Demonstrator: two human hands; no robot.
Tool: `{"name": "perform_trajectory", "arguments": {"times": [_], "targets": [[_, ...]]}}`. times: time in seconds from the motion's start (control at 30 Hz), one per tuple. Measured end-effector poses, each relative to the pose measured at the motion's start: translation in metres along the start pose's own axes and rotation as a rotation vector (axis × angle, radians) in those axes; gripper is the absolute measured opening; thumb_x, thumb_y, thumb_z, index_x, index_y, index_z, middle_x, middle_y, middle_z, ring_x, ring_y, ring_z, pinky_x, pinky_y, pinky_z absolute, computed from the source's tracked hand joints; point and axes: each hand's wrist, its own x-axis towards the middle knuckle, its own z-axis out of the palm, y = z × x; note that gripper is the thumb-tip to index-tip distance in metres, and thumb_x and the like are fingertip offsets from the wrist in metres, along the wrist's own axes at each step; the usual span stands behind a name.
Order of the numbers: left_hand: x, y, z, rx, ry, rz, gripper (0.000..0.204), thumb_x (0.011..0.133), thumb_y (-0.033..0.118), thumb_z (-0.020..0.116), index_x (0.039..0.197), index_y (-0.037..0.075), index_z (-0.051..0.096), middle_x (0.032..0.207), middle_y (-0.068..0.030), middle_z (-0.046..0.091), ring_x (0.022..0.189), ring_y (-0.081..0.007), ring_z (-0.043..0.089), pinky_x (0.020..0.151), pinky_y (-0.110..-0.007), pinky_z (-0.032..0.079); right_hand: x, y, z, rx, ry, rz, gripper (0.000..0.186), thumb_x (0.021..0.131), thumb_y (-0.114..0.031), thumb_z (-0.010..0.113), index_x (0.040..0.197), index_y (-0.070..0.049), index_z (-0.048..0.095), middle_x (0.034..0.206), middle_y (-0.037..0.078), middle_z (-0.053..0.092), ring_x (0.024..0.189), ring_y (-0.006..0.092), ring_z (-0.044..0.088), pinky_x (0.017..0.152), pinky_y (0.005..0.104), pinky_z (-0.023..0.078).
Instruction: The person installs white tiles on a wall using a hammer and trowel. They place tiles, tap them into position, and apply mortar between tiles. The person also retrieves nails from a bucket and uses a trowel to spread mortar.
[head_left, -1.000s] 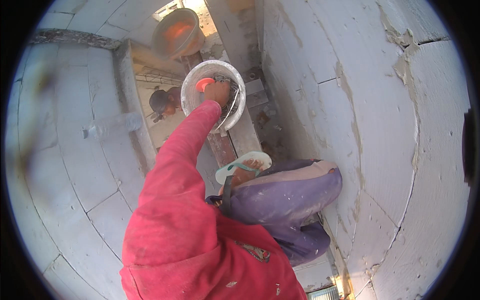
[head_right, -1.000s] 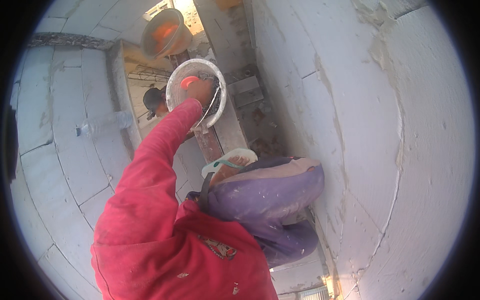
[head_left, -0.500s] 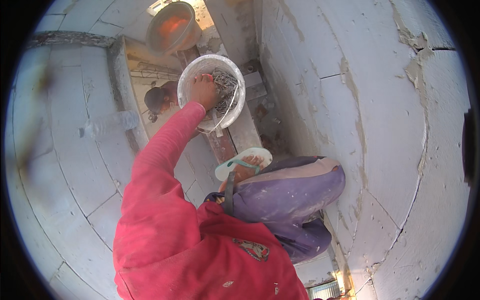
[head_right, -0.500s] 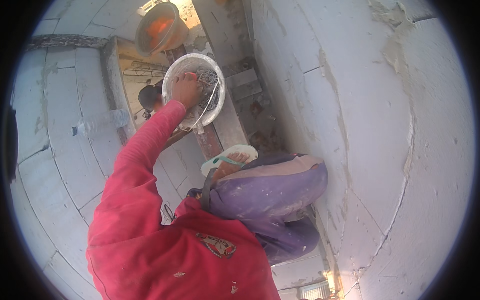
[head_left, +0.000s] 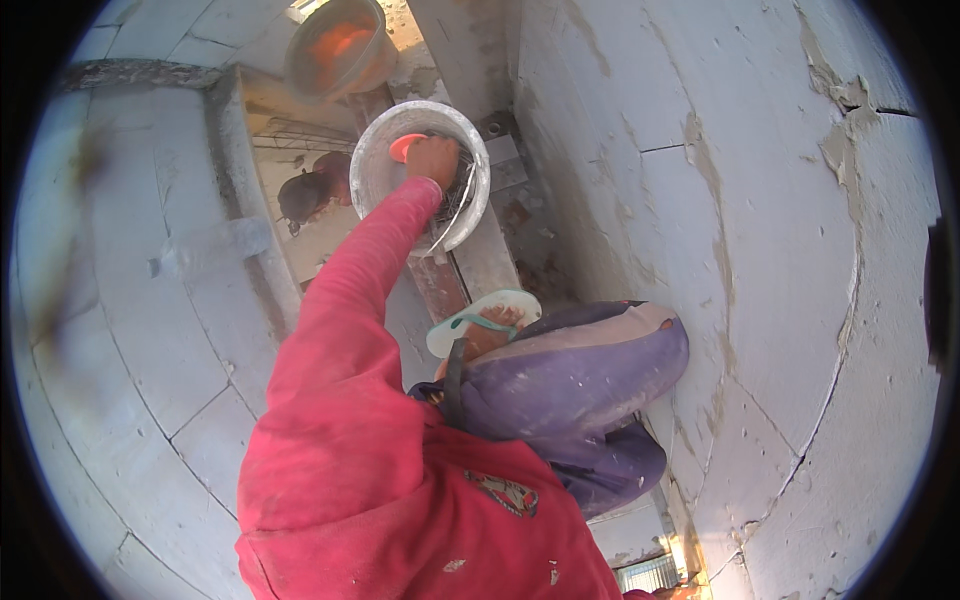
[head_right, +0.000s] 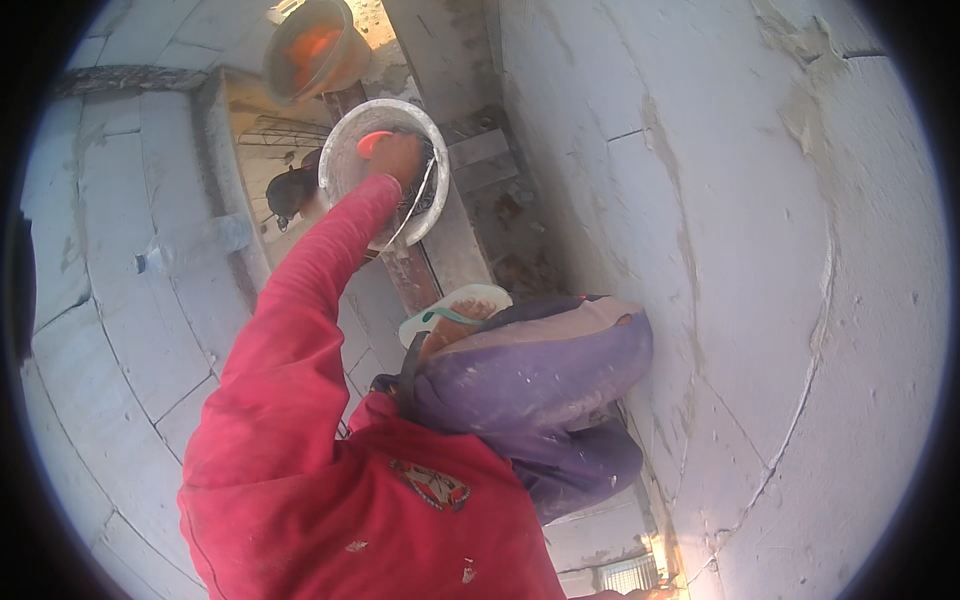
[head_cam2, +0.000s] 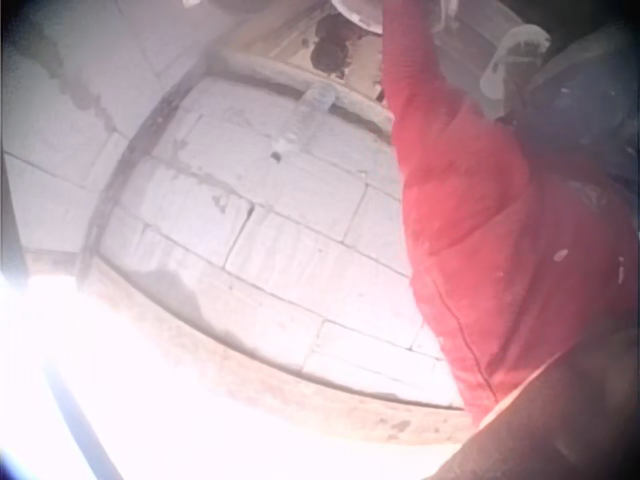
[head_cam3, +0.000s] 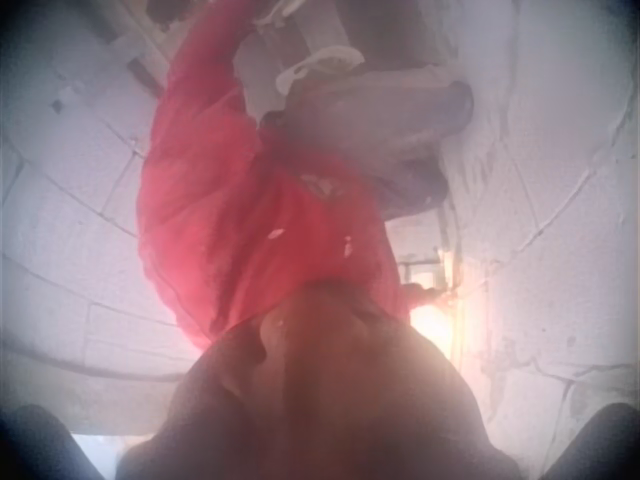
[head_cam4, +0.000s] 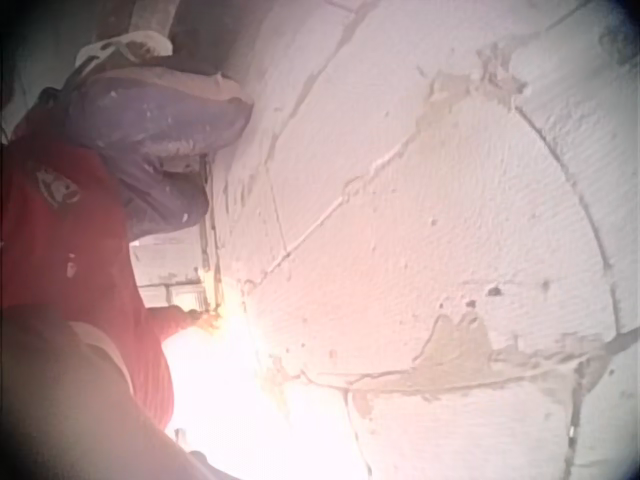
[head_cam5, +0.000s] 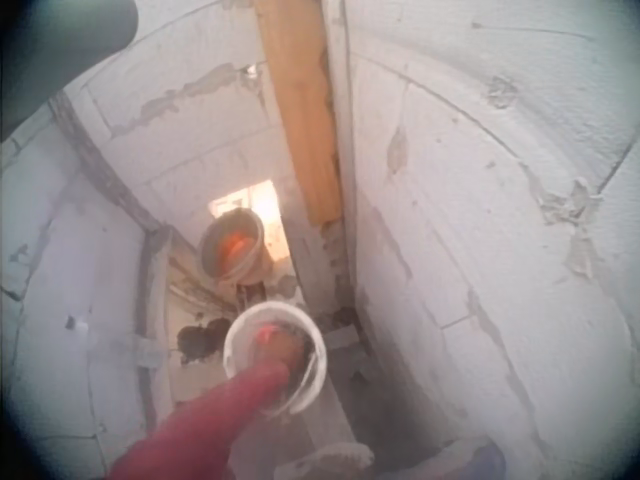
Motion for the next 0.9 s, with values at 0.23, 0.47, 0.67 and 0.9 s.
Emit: {"name": "perform_trajectory", "arguments": {"times": [0.23, 0.47, 0.67, 0.9], "targets": [[-0.025, -0.025, -0.019, -0.342, 0.199, 0.016, 0.021, 0.091, 0.021, 0.063, 0.097, 0.006, 0.077, 0.094, -0.0171, 0.076, 0.089, -0.033, 0.074, 0.079, -0.045, 0.058, 0.002, -0.001, -0.004, 0.014, -0.005, -0.007, 0.05, 0.108, -0.037, 0.044, 0.146, -0.005, 0.045, 0.148, 0.023, 0.044, 0.133, 0.0567, 0.04, 0.107, 0.0747, 0.035], [-0.021, -0.013, -0.042, -0.173, 0.033, 0.147, 0.023, 0.094, 0.021, 0.06, 0.102, 0.007, 0.076, 0.096, -0.0178, 0.076, 0.091, -0.031, 0.075, 0.077, -0.046, 0.059, -0.004, -0.003, -0.009, 0.031, -0.003, 0.001, 0.05, 0.108, -0.038, 0.044, 0.144, -0.004, 0.048, 0.145, 0.023, 0.047, 0.131, 0.0558, 0.043, 0.106, 0.0739, 0.037], [-0.002, 0.003, -0.017, 0.051, -0.097, 0.089, 0.023, 0.095, 0.014, 0.055, 0.103, 0.01, 0.076, 0.105, -0.0149, 0.075, 0.096, -0.0315, 0.075, 0.076, -0.048, 0.06, -0.001, -0.016, -0.013, 0.083, 0.028, -0.004, 0.049, 0.108, -0.039, 0.045, 0.142, -0.004, 0.05, 0.142, 0.024, 0.049, 0.129, 0.0551, 0.045, 0.105, 0.0732, 0.038], [-0.02, -0.025, 0.005, -0.244, 0.18, 0.075, 0.021, 0.097, 0.02, 0.056, 0.101, 0.007, 0.072, 0.1, -0.0148, 0.076, 0.095, -0.0317, 0.074, 0.079, -0.046, 0.058, 0.009, -0.027, -0.014, 0.118, 0.048, -0.008, 0.049, 0.108, -0.04, 0.045, 0.139, -0.003, 0.053, 0.139, 0.024, 0.052, 0.127, 0.0543, 0.048, 0.104, 0.0724, 0.04]]}}
